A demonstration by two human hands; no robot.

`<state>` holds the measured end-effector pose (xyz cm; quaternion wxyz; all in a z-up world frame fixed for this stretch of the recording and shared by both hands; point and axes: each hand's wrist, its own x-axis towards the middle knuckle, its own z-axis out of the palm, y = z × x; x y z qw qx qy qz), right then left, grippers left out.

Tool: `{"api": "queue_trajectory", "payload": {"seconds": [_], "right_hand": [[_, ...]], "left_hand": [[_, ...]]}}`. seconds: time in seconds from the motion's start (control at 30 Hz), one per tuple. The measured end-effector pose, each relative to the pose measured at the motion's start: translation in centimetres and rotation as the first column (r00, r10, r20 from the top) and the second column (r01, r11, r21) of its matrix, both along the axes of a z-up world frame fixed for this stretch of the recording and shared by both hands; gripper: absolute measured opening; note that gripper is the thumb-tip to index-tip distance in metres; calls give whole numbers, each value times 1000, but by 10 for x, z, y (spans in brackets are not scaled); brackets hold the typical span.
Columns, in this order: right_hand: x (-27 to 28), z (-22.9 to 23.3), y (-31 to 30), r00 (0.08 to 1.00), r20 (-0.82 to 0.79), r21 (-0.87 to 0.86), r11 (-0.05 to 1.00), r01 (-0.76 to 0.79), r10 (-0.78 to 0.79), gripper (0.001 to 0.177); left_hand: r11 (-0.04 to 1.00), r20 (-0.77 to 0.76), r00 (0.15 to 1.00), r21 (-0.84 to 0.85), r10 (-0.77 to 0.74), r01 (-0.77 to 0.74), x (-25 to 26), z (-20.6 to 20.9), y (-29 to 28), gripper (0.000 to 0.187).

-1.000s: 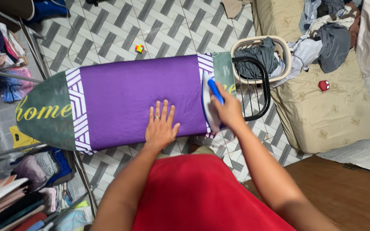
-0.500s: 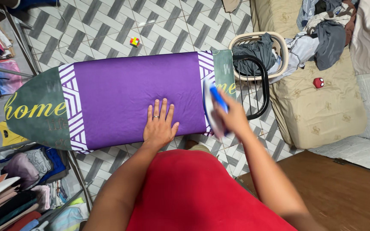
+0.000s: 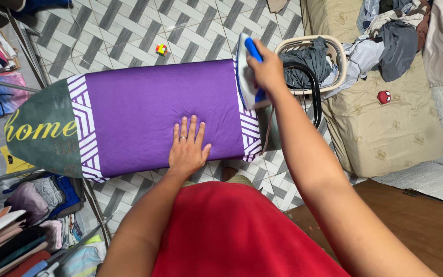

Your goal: The person picks a purple and white sports jersey from a pile of folded clothes on a storage rack, unfolds it, and lays it flat on an ironing board. They smooth the jersey with their hands and iron it with an electric iron, repositioning it to iron the front, back, and sides.

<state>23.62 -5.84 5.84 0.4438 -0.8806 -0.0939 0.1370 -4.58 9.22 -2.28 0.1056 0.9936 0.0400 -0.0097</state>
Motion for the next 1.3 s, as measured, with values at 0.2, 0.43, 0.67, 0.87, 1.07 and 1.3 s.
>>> {"api": "queue_trajectory", "payload": {"seconds": [0.2, 0.43, 0.67, 0.87, 1.07, 1.3], "right_hand": [[-64, 0, -41, 977, 140, 28, 986, -165, 160, 57], [-199, -3, -119, 997, -58, 14, 999, -46, 47, 57], [-65, -21, -55, 987, 146, -56, 997, -55, 63, 55], [9, -3, -17, 988, -154, 223, 974, 47, -12, 59], [-123, -2, -109, 988, 25, -48, 987, -152, 153, 63], [-195, -2, -133, 993, -67, -11, 996, -94, 93, 59]], "left_hand": [[1000, -2, 1000, 10, -17, 17, 0, 2, 3, 74], [1000, -4, 1000, -5, -6, 6, 0, 1, 4, 73], [1000, -29, 1000, 9, 5, -4, 1, 0, 2, 74], [1000, -63, 998, 18, 9, -8, 1, 1, 1, 73], [1000, 0, 1000, 3, 2, -2, 0, 3, 2, 74], [1000, -16, 1000, -6, 3, -3, 2, 2, 3, 73]]}}
